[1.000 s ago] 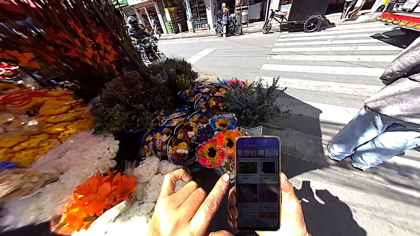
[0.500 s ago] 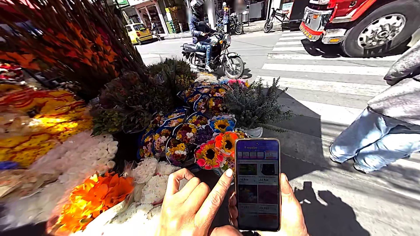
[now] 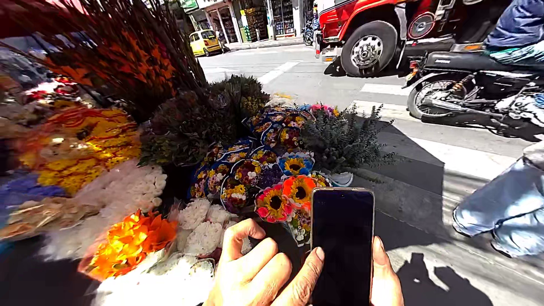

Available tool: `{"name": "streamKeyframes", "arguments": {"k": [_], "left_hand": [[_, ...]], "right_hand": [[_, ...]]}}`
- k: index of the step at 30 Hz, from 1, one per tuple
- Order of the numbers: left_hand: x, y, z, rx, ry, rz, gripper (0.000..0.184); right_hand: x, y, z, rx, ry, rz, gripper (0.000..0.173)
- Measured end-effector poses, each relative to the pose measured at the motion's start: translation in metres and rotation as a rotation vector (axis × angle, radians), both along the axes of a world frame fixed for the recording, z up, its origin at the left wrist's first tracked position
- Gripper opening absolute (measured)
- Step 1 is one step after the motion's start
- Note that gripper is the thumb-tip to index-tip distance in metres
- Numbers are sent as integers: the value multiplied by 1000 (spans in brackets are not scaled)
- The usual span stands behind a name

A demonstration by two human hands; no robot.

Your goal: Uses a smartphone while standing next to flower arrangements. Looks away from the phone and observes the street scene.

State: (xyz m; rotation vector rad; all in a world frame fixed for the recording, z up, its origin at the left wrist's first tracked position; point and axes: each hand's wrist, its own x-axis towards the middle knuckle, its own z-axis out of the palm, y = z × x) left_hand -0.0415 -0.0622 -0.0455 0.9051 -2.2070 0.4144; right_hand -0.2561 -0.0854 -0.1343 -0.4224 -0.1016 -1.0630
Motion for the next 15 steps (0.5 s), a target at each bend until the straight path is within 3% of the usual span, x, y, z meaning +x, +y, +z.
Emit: {"name": "streamKeyframes", "arguments": {"k": [6,15], "left_hand": [[-7,-8,-15,-19,-1,138,58],[14,-3,-20,52,13,348,61]], "right_hand": [[-8,-26,-11,-9,-9,205,66],[29,-68,-8,43,-40,409,70]]}}
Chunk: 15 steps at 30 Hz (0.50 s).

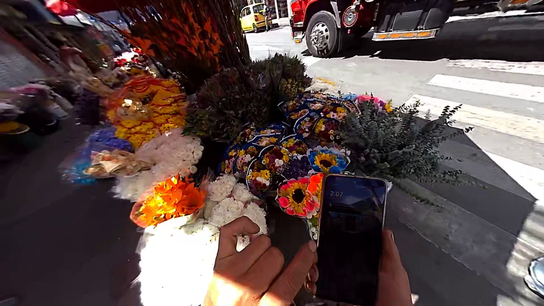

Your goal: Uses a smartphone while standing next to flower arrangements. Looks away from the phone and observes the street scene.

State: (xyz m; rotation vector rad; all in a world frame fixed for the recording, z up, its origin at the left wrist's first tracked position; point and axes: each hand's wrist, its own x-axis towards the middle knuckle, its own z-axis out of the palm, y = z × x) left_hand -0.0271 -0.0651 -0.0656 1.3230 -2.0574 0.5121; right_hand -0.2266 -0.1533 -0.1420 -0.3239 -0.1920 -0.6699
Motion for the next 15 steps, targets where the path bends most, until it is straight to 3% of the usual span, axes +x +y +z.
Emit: {"name": "streamKeyframes", "arguments": {"k": [7,15], "left_hand": [[66,-14,-16,-19,52,90,63],[157,-20,-19,-29,84,183,68]], "right_hand": [[63,-27,10,65,83,64,69],[148,-53,12,2,186,121,77]]}}
